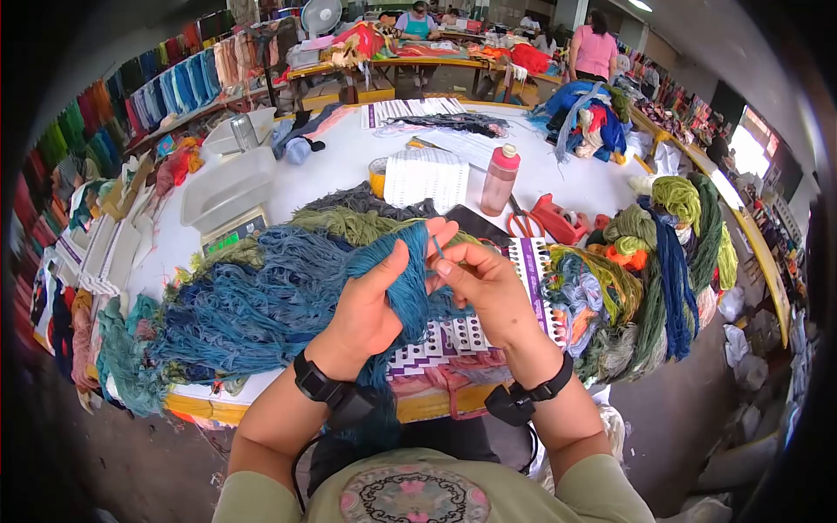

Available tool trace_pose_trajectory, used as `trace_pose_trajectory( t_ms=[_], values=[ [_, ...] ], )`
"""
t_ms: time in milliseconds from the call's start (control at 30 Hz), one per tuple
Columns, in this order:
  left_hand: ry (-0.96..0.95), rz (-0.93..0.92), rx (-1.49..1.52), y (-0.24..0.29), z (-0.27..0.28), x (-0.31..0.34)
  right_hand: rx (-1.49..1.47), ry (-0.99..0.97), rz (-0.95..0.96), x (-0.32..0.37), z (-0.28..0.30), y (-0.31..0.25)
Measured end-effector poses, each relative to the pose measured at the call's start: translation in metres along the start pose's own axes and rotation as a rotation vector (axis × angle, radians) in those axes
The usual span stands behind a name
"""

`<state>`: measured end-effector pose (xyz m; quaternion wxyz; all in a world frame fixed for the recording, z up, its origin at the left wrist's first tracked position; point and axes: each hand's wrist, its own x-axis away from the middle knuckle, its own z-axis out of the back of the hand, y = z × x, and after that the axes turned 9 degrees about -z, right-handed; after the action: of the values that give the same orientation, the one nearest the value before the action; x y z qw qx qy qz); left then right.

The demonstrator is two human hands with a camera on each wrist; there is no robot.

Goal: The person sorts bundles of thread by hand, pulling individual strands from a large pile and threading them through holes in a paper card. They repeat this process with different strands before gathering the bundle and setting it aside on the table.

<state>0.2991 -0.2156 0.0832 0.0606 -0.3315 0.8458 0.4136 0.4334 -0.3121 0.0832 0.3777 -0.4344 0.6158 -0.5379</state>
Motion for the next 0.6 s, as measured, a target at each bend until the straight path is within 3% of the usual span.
trace_pose_trajectory(
  t_ms=[67,100,133,167,233,300,333,367,400,433,467,500,533,600],
  values=[
    [0.045,0.006,-0.03,-0.002,0.0,0.001,-0.055,0.025,0.044,0.009,0.004,0.005],
    [0.02,0.012,-0.046,-0.004,0.006,0.0,-0.037,0.146,0.245,0.012,0.006,0.012],
    [-0.002,0.033,-0.059,-0.003,0.004,0.003,-0.159,0.213,0.273,0.017,0.012,0.013],
    [0.155,0.135,-0.058,0.006,0.003,0.011,-0.278,0.29,0.303,0.024,0.025,0.013],
    [0.211,0.177,-0.049,0.025,0.032,0.024,-0.662,0.278,0.17,0.055,0.073,0.015],
    [0.415,0.09,-0.067,0.051,0.049,0.042,-0.677,0.197,0.247,0.087,0.151,0.044],
    [0.467,0.069,0.015,0.07,0.056,0.049,-0.718,0.431,0.142,0.11,0.183,0.045],
    [0.428,0.047,0.063,0.091,0.084,0.061,-0.58,0.533,0.165,0.134,0.229,0.054],
    [0.525,0.014,0.211,0.115,0.107,0.072,-0.41,0.732,0.237,0.162,0.281,0.062],
    [0.531,-0.041,0.266,0.138,0.124,0.082,-0.376,1.041,0.302,0.194,0.314,0.052],
    [0.477,-0.138,0.314,0.158,0.143,0.092,-0.408,1.174,0.353,0.24,0.385,0.059],
    [0.448,-0.211,0.325,0.175,0.156,0.097,-0.324,1.531,0.42,0.261,0.403,0.054],
    [0.386,-0.259,0.328,0.162,0.115,0.084,-0.285,1.445,0.623,0.269,0.407,0.046],
    [0.295,-0.262,0.285,0.108,0.047,0.052,-0.109,1.389,0.504,0.202,0.322,0.015]
  ],
)
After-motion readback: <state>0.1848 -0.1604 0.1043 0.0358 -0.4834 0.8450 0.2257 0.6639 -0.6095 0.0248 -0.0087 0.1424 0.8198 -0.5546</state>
